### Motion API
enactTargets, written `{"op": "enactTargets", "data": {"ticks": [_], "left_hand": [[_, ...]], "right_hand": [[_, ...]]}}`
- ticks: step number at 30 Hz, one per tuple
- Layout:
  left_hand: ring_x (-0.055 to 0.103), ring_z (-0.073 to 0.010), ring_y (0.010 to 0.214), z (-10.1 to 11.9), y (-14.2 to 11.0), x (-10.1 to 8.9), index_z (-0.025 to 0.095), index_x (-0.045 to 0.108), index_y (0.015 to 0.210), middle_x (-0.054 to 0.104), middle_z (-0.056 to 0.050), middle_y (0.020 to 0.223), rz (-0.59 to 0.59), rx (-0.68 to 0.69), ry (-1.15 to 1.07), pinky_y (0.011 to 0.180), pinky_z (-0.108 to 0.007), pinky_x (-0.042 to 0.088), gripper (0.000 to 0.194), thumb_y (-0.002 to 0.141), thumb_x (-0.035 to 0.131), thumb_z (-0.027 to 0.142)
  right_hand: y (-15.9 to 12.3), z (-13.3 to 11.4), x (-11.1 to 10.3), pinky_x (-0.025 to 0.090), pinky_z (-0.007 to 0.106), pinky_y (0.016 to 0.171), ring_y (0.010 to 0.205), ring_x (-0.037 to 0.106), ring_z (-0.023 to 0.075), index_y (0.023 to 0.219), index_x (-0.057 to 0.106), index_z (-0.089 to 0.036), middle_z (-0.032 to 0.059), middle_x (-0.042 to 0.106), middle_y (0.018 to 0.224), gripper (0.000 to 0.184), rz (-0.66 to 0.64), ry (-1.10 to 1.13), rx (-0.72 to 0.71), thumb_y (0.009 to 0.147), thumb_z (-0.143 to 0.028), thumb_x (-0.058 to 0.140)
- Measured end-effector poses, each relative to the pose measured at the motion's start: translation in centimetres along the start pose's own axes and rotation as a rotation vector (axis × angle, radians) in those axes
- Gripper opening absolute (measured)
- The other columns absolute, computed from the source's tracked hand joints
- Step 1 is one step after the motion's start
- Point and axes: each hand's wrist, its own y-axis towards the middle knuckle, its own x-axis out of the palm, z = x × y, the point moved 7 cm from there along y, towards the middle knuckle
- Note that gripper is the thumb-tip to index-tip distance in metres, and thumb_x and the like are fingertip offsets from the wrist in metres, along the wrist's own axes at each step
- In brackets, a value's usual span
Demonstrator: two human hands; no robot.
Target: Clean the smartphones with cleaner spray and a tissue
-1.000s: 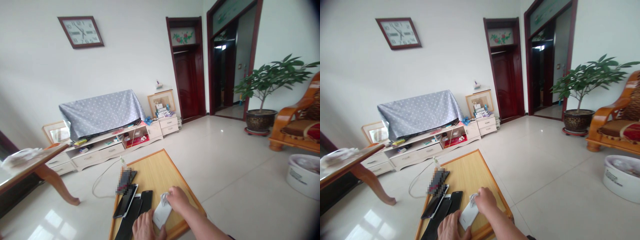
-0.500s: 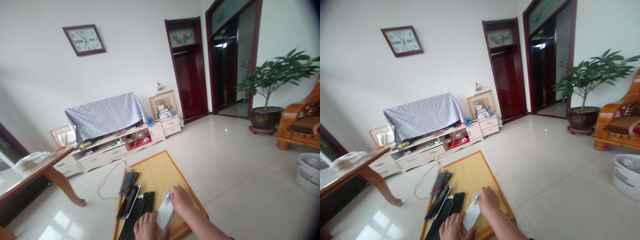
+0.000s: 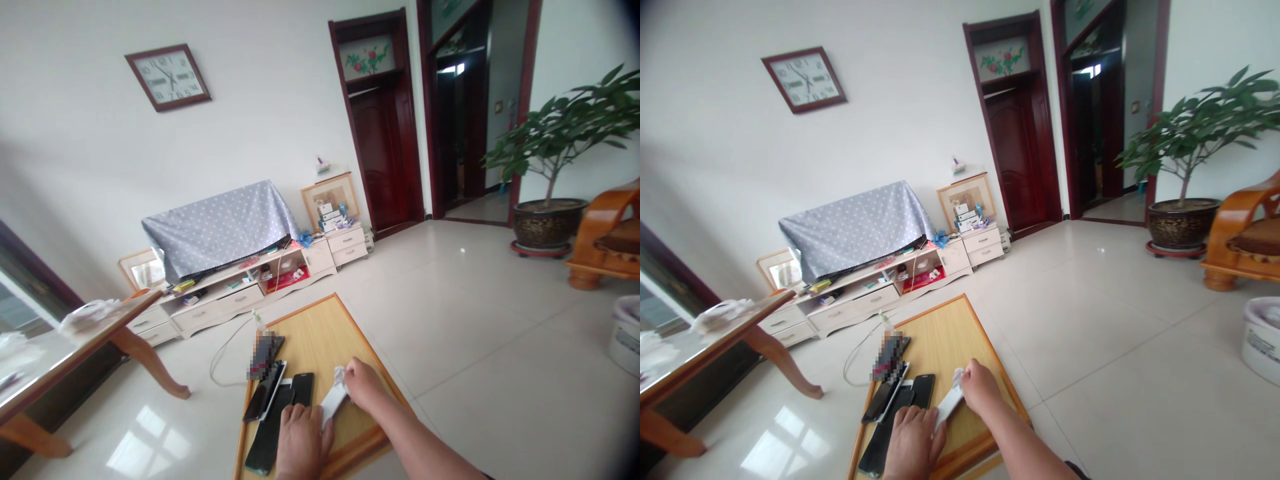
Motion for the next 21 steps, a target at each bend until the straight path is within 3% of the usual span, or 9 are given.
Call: {"op": "enactTargets", "data": {"ticks": [5, 10, 15, 21], "left_hand": [[0.062, -0.0232, 0.083, -0.3, -0.1, -0.2, 0.025, 0.068, 0.086, 0.07, -0.006, 0.081, 0.053, 0.023, 0.026, 0.081, -0.038, 0.036, 0.037, 0.102, 0.035, 0.032], [0.063, -0.0215, 0.079, -1.4, -0.4, 0.1, 0.023, 0.064, 0.083, 0.068, -0.006, 0.078, 0.101, -0.014, -0.058, 0.074, -0.033, 0.038, 0.04, 0.103, 0.032, 0.033], [0.063, -0.0182, 0.072, -3.6, -0.3, 0.4, 0.023, 0.062, 0.092, 0.066, -0.004, 0.078, 0.17, -0.212, -0.367, 0.066, -0.028, 0.039, 0.043, 0.104, 0.026, 0.043], [0.053, -0.0154, 0.062, -4.3, -0.1, 1.6, 0.021, 0.055, 0.079, 0.055, 0.001, 0.066, 0.233, -0.42, -0.848, 0.059, -0.026, 0.04, 0.051, 0.099, 0.03, 0.061]], "right_hand": [[-0.4, -0.6, 1.7, 0.037, 0.023, 0.048, 0.049, 0.059, 0.0139, 0.082, 0.064, -0.018, 0.0027, 0.067, 0.065, 0.025, -0.142, 0.317, 0.053, 0.092, -0.032, 0.046], [-0.5, -1.0, 2.4, 0.041, 0.02, 0.046, 0.051, 0.06, 0.0122, 0.088, 0.063, -0.017, 0.002, 0.068, 0.069, 0.027, -0.287, 0.586, 0.079, 0.089, -0.042, 0.052], [0.1, -1.9, 1.6, 0.038, 0.018, 0.044, 0.051, 0.056, 0.0092, 0.088, 0.065, -0.015, 0.0012, 0.067, 0.069, 0.032, -0.346, 0.713, 0.034, 0.085, -0.046, 0.064], [0.4, -2.4, 1.1, 0.031, 0.018, 0.039, 0.045, 0.05, 0.0079, 0.088, 0.065, -0.016, -0.0004, 0.064, 0.065, 0.032, -0.264, 0.702, 0.049, 0.084, -0.048, 0.067]]}}
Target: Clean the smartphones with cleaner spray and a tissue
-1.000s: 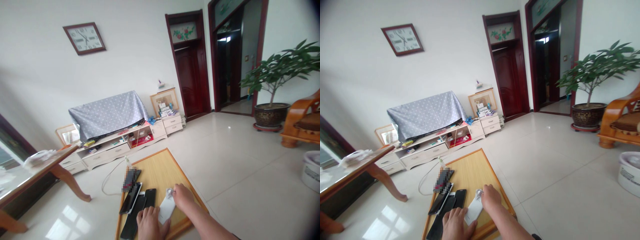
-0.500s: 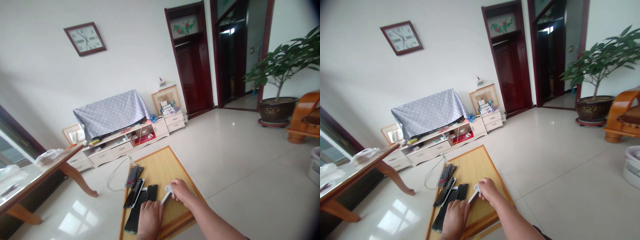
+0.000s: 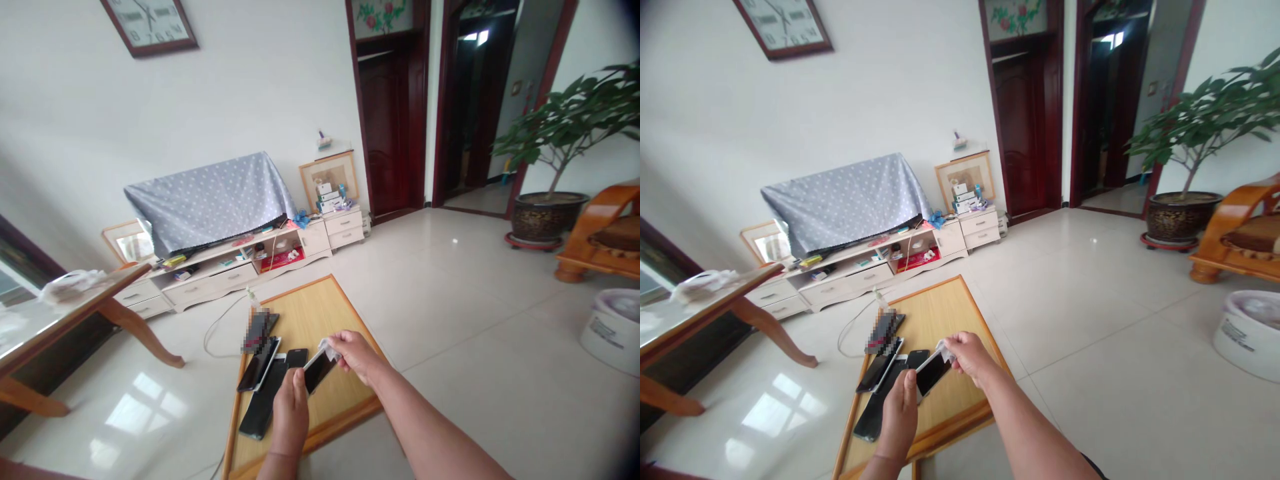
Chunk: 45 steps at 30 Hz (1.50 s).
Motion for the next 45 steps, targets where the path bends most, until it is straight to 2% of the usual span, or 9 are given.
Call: {"op": "enactTargets", "data": {"ticks": [4, 7, 14, 19, 28, 35, 38, 43, 45], "left_hand": [[0.06, -0.0175, 0.073, -1.4, 0.0, 1.5, 0.019, 0.062, 0.1, 0.064, -0.003, 0.082, -0.077, -0.169, -0.298, 0.059, -0.026, 0.048, 0.056, 0.094, 0.037, 0.069], [0.062, -0.0182, 0.076, -1.6, 0.2, 2.0, 0.019, 0.062, 0.122, 0.069, -0.003, 0.089, -0.156, -0.158, -0.31, 0.062, -0.027, 0.05, 0.06, 0.088, 0.052, 0.068], [0.065, -0.0228, 0.085, -1.3, 1.1, -0.3, 0.016, 0.069, 0.117, 0.071, -0.006, 0.088, -0.099, -0.074, -0.284, 0.077, -0.032, 0.052, 0.055, 0.089, 0.054, 0.061], [0.066, -0.0233, 0.093, -1.6, 0.9, -1.7, 0.017, 0.069, 0.117, 0.073, -0.007, 0.096, -0.059, -0.04, -0.269, 0.085, -0.032, 0.052, 0.049, 0.091, 0.054, 0.055], [0.069, -0.0248, 0.104, -2.0, 0.2, -2.3, 0.022, 0.071, 0.118, 0.075, -0.007, 0.109, -0.019, 0.005, -0.285, 0.096, -0.035, 0.051, 0.038, 0.093, 0.057, 0.047], [0.069, -0.0255, 0.11, -3.3, 0.5, -2.1, 0.025, 0.068, 0.125, 0.073, -0.009, 0.12, 0.012, 0.078, -0.308, 0.097, -0.036, 0.052, 0.036, 0.093, 0.056, 0.035], [0.067, -0.0257, 0.115, -3.4, 0.3, -1.9, 0.027, 0.067, 0.128, 0.072, -0.008, 0.124, 0.004, 0.092, -0.31, 0.102, -0.037, 0.05, 0.036, 0.094, 0.057, 0.034], [0.065, -0.0252, 0.119, -3.1, -0.3, -1.9, 0.029, 0.07, 0.123, 0.072, -0.007, 0.125, 0.017, 0.078, -0.276, 0.105, -0.035, 0.048, 0.033, 0.092, 0.061, 0.037], [0.066, -0.0252, 0.118, -3.0, -0.3, -1.8, 0.029, 0.07, 0.122, 0.072, -0.007, 0.124, 0.015, 0.081, -0.264, 0.104, -0.034, 0.049, 0.032, 0.092, 0.061, 0.037]], "right_hand": [[0.3, 0.0, 0.4, 0.03, 0.019, 0.039, 0.044, 0.05, 0.0092, 0.086, 0.064, -0.017, 0.0003, 0.064, 0.064, 0.032, 0.068, -0.016, -0.015, 0.084, -0.048, 0.066], [0.7, 0.0, 0.8, 0.032, 0.021, 0.04, 0.047, 0.053, 0.011, 0.088, 0.064, -0.017, 0.0016, 0.066, 0.067, 0.034, 0.106, -0.012, -0.042, 0.083, -0.051, 0.065], [1.2, -1.4, 0.6, 0.041, 0.024, 0.058, 0.064, 0.052, 0.0129, 0.08, 0.061, -0.019, -0.0005, 0.061, 0.07, 0.038, 0.244, 0.019, -0.193, 0.083, -0.056, 0.066], [0.4, -2.0, 3.3, 0.038, 0.024, 0.056, 0.06, 0.047, 0.0117, 0.075, 0.057, -0.019, -0.0029, 0.054, 0.065, 0.038, 0.103, 0.096, -0.214, 0.082, -0.053, 0.071], [0.2, -0.7, 5.3, 0.03, 0.023, 0.049, 0.054, 0.044, 0.0105, 0.072, 0.056, -0.019, -0.0036, 0.053, 0.06, 0.043, 0.148, 0.101, -0.086, 0.074, -0.056, 0.078], [-3.6, 0.8, 11.1, 0.038, 0.024, 0.056, 0.059, 0.049, 0.0123, 0.073, 0.059, -0.018, -0.0018, 0.057, 0.063, 0.039, -0.058, -0.016, -0.169, 0.084, -0.053, 0.071], [-3.1, 0.3, 10.0, 0.039, 0.025, 0.058, 0.061, 0.049, 0.0131, 0.072, 0.059, -0.018, -0.0012, 0.057, 0.064, 0.039, 0.001, -0.054, -0.217, 0.085, -0.053, 0.071], [-0.2, -1.2, 4.5, 0.04, 0.026, 0.06, 0.062, 0.048, 0.0138, 0.067, 0.056, -0.019, -0.0007, 0.056, 0.064, 0.044, 0.284, 0.01, -0.2, 0.078, -0.057, 0.075], [-0.3, -1.2, 4.3, 0.039, 0.026, 0.059, 0.062, 0.048, 0.0139, 0.066, 0.055, -0.019, -0.0007, 0.056, 0.064, 0.044, 0.308, 0.002, -0.21, 0.079, -0.057, 0.075]]}}
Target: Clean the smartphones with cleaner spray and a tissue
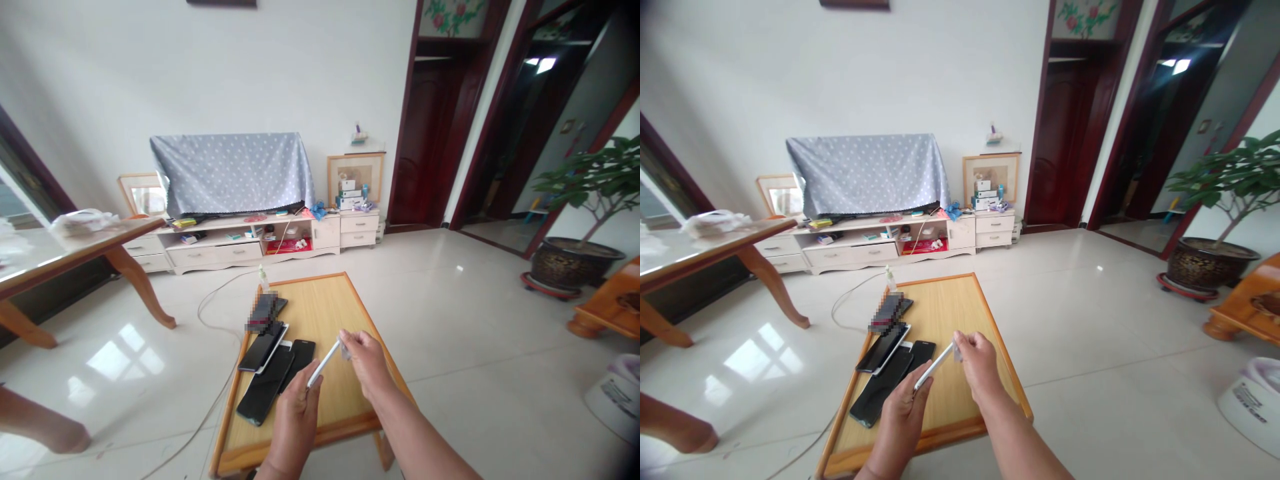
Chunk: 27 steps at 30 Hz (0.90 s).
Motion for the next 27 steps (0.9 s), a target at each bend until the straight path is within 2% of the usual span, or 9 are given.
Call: {"op": "enactTargets", "data": {"ticks": [5, 7, 11, 14, 16, 22, 25, 27], "left_hand": [[0.068, -0.0241, 0.111, 0.1, 0.2, 0.3, 0.026, 0.067, 0.125, 0.072, -0.008, 0.123, -0.03, 0.043, 0.002, 0.096, -0.035, 0.053, 0.033, 0.096, 0.054, 0.035], [0.069, -0.0235, 0.11, 0.1, 0.2, 0.3, 0.025, 0.066, 0.127, 0.072, -0.009, 0.124, -0.044, 0.054, 0.014, 0.095, -0.034, 0.054, 0.034, 0.097, 0.052, 0.035], [0.065, -0.0222, 0.119, -0.2, 0.0, 0.3, 0.027, 0.065, 0.127, 0.071, -0.006, 0.127, -0.04, 0.041, 0.062, 0.104, -0.034, 0.05, 0.034, 0.097, 0.054, 0.038], [0.065, -0.0216, 0.119, -0.3, -0.2, 0.3, 0.029, 0.066, 0.125, 0.071, -0.005, 0.125, -0.031, 0.028, 0.074, 0.104, -0.033, 0.05, 0.033, 0.096, 0.055, 0.04], [0.066, -0.0216, 0.117, -0.2, -0.2, 0.3, 0.029, 0.067, 0.124, 0.072, -0.005, 0.124, -0.035, 0.021, 0.062, 0.103, -0.033, 0.05, 0.032, 0.096, 0.055, 0.041], [0.066, -0.0226, 0.115, 0.4, 0.2, 0.5, 0.026, 0.064, 0.129, 0.071, -0.007, 0.125, -0.073, 0.055, -0.048, 0.102, -0.035, 0.05, 0.036, 0.097, 0.054, 0.039], [0.066, -0.0237, 0.111, 0.3, 0.2, 0.4, 0.024, 0.068, 0.125, 0.073, -0.008, 0.118, -0.062, 0.009, -0.128, 0.1, -0.036, 0.051, 0.036, 0.095, 0.058, 0.041], [0.068, -0.0234, 0.1, -0.2, 0.2, 0.5, 0.021, 0.071, 0.118, 0.074, -0.008, 0.104, -0.045, -0.074, -0.199, 0.093, -0.035, 0.054, 0.035, 0.091, 0.063, 0.044]], "right_hand": [[-4.1, 0.8, 3.3, 0.038, 0.025, 0.056, 0.061, 0.047, 0.0142, 0.069, 0.057, -0.019, -0.0012, 0.055, 0.064, 0.039, -0.219, -0.088, -0.059, 0.085, -0.053, 0.07], [-4.7, 0.9, 3.8, 0.037, 0.025, 0.056, 0.061, 0.046, 0.014, 0.07, 0.057, -0.019, -0.0017, 0.054, 0.063, 0.039, -0.25, -0.107, -0.075, 0.086, -0.053, 0.069], [-1.8, 0.6, 1.5, 0.039, 0.026, 0.057, 0.061, 0.047, 0.014, 0.068, 0.055, -0.02, -0.002, 0.054, 0.063, 0.042, -0.091, -0.064, -0.027, 0.082, -0.056, 0.071], [0.2, 0.5, -0.3, 0.04, 0.027, 0.059, 0.061, 0.047, 0.014, 0.065, 0.052, -0.021, -0.0023, 0.054, 0.062, 0.045, 0.024, -0.03, 0.003, 0.079, -0.058, 0.072], [0.0, 0.5, -0.1, 0.04, 0.027, 0.059, 0.061, 0.047, 0.014, 0.065, 0.051, -0.021, -0.0025, 0.053, 0.062, 0.045, 0.018, -0.037, -0.014, 0.081, -0.058, 0.071], [-3.6, 0.3, 2.8, 0.037, 0.025, 0.055, 0.06, 0.046, 0.0138, 0.068, 0.054, -0.021, -0.0037, 0.052, 0.061, 0.042, -0.18, -0.143, -0.111, 0.084, -0.057, 0.068], [-2.5, 0.0, 1.7, 0.039, 0.026, 0.057, 0.06, 0.048, 0.0138, 0.068, 0.054, -0.021, -0.0029, 0.054, 0.062, 0.044, -0.101, -0.102, -0.102, 0.083, -0.058, 0.07], [-1.1, -0.1, 0.5, 0.04, 0.027, 0.059, 0.061, 0.049, 0.0138, 0.068, 0.054, -0.021, -0.0024, 0.056, 0.063, 0.045, -0.015, -0.02, -0.067, 0.08, -0.06, 0.073]]}}
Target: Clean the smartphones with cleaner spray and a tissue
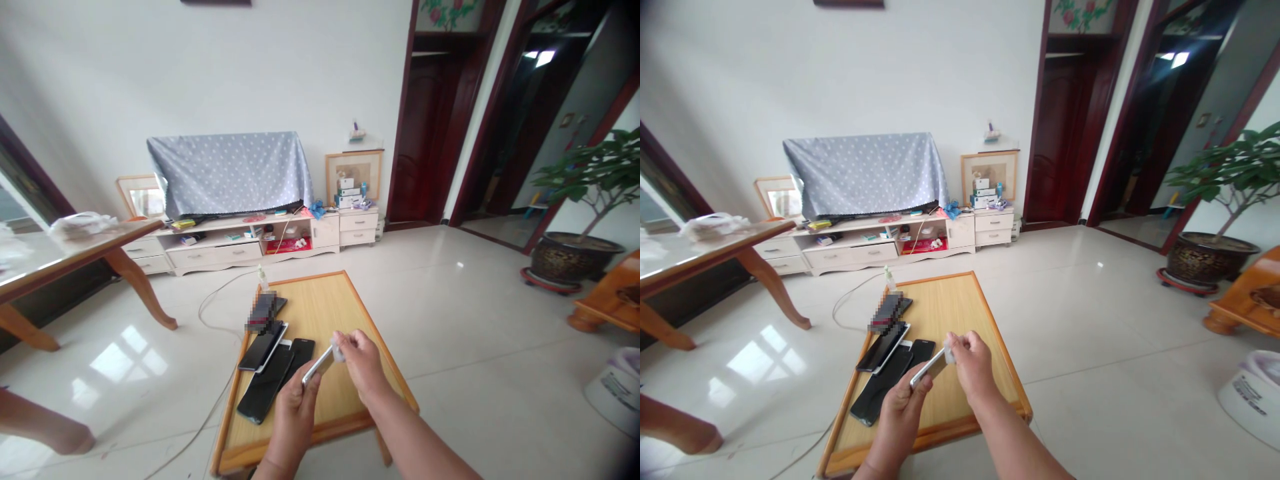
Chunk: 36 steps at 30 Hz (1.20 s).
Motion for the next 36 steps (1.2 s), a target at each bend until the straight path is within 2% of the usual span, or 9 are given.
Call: {"op": "enactTargets", "data": {"ticks": [3, 6, 11, 16, 19, 24, 27, 31, 36], "left_hand": [[0.068, -0.0216, 0.087, -1.0, -0.2, 0.1, 0.018, 0.073, 0.111, 0.072, -0.006, 0.092, 0.026, -0.165, -0.189, 0.082, -0.035, 0.058, 0.042, 0.083, 0.071, 0.049], [0.067, -0.0231, 0.097, -1.5, -0.4, 0.6, 0.018, 0.072, 0.11, 0.072, -0.006, 0.104, 0.028, -0.295, -0.433, 0.087, -0.038, 0.059, 0.045, 0.078, 0.077, 0.05], [0.063, -0.0201, 0.111, -1.4, -0.6, 0.9, 0.023, 0.068, 0.114, 0.069, -0.005, 0.118, 0.054, -0.373, -0.678, 0.091, -0.037, 0.058, 0.035, 0.085, 0.073, 0.043], [0.061, -0.0211, 0.118, -1.1, -0.7, 0.7, 0.026, 0.065, 0.121, 0.066, -0.006, 0.128, 0.089, -0.397, -0.785, 0.09, -0.036, 0.058, 0.039, 0.086, 0.073, 0.04], [0.062, -0.0218, 0.119, -1.0, -0.7, 0.6, 0.026, 0.066, 0.121, 0.066, -0.006, 0.128, 0.112, -0.423, -0.804, 0.089, -0.037, 0.059, 0.042, 0.082, 0.077, 0.039], [0.067, -0.0177, 0.101, -0.9, -1.0, 1.4, 0.023, 0.069, 0.109, 0.072, -0.003, 0.111, -0.002, -0.501, -0.742, 0.082, -0.033, 0.059, 0.036, 0.079, 0.08, 0.04], [0.068, -0.0169, 0.098, -0.8, -1.3, 1.8, 0.021, 0.069, 0.108, 0.072, -0.004, 0.111, -0.065, -0.507, -0.745, 0.081, -0.031, 0.059, 0.034, 0.081, 0.078, 0.039], [0.07, -0.0169, 0.097, -1.2, -1.4, 1.6, 0.022, 0.067, 0.109, 0.071, -0.003, 0.114, 0.027, -0.538, -0.825, 0.078, -0.03, 0.06, 0.034, 0.08, 0.08, 0.034], [0.071, -0.0177, 0.102, -1.3, -1.1, 1.3, 0.024, 0.064, 0.119, 0.069, -0.005, 0.125, 0.153, -0.544, -0.911, 0.083, -0.031, 0.061, 0.04, 0.082, 0.078, 0.022]], "right_hand": [[1.6, 0.1, -1.2, 0.042, 0.028, 0.063, 0.063, 0.052, 0.0146, 0.073, 0.056, -0.02, -0.0016, 0.059, 0.065, 0.047, 0.048, 0.141, 0.056, 0.073, -0.061, 0.079], [1.8, -0.1, -1.4, 0.04, 0.028, 0.062, 0.063, 0.052, 0.015, 0.074, 0.06, -0.019, -0.0003, 0.062, 0.067, 0.049, -0.002, 0.212, 0.114, 0.068, -0.062, 0.082], [0.4, -0.4, -0.8, 0.039, 0.027, 0.064, 0.068, 0.055, 0.0152, 0.08, 0.065, -0.019, 0.0013, 0.067, 0.075, 0.044, -0.105, 0.283, 0.246, 0.066, -0.056, 0.085], [-0.7, 0.0, -0.7, 0.036, 0.025, 0.061, 0.067, 0.055, 0.013, 0.088, 0.068, -0.02, 0.0014, 0.07, 0.08, 0.04, -0.153, 0.308, 0.377, 0.066, -0.05, 0.085], [-0.5, 0.4, -1.0, 0.035, 0.024, 0.06, 0.065, 0.055, 0.0123, 0.088, 0.069, -0.02, 0.001, 0.07, 0.078, 0.04, -0.159, 0.304, 0.399, 0.066, -0.048, 0.085], [0.5, 0.4, -1.4, 0.034, 0.024, 0.056, 0.063, 0.056, 0.0143, 0.086, 0.07, -0.019, 0.0032, 0.07, 0.075, 0.041, -0.172, 0.329, 0.349, 0.065, -0.05, 0.086], [0.8, 0.3, -1.4, 0.032, 0.024, 0.055, 0.061, 0.054, 0.0135, 0.086, 0.072, -0.019, 0.0029, 0.07, 0.074, 0.039, -0.191, 0.387, 0.347, 0.065, -0.049, 0.087], [0.5, 0.5, -1.3, 0.03, 0.024, 0.054, 0.062, 0.053, 0.0136, 0.087, 0.075, -0.019, 0.0033, 0.07, 0.076, 0.039, -0.214, 0.425, 0.374, 0.065, -0.048, 0.087], [-0.6, 0.1, -0.9, 0.032, 0.025, 0.057, 0.067, 0.054, 0.0146, 0.094, 0.077, -0.019, 0.0062, 0.073, 0.085, 0.041, -0.227, 0.386, 0.298, 0.072, -0.054, 0.082]]}}
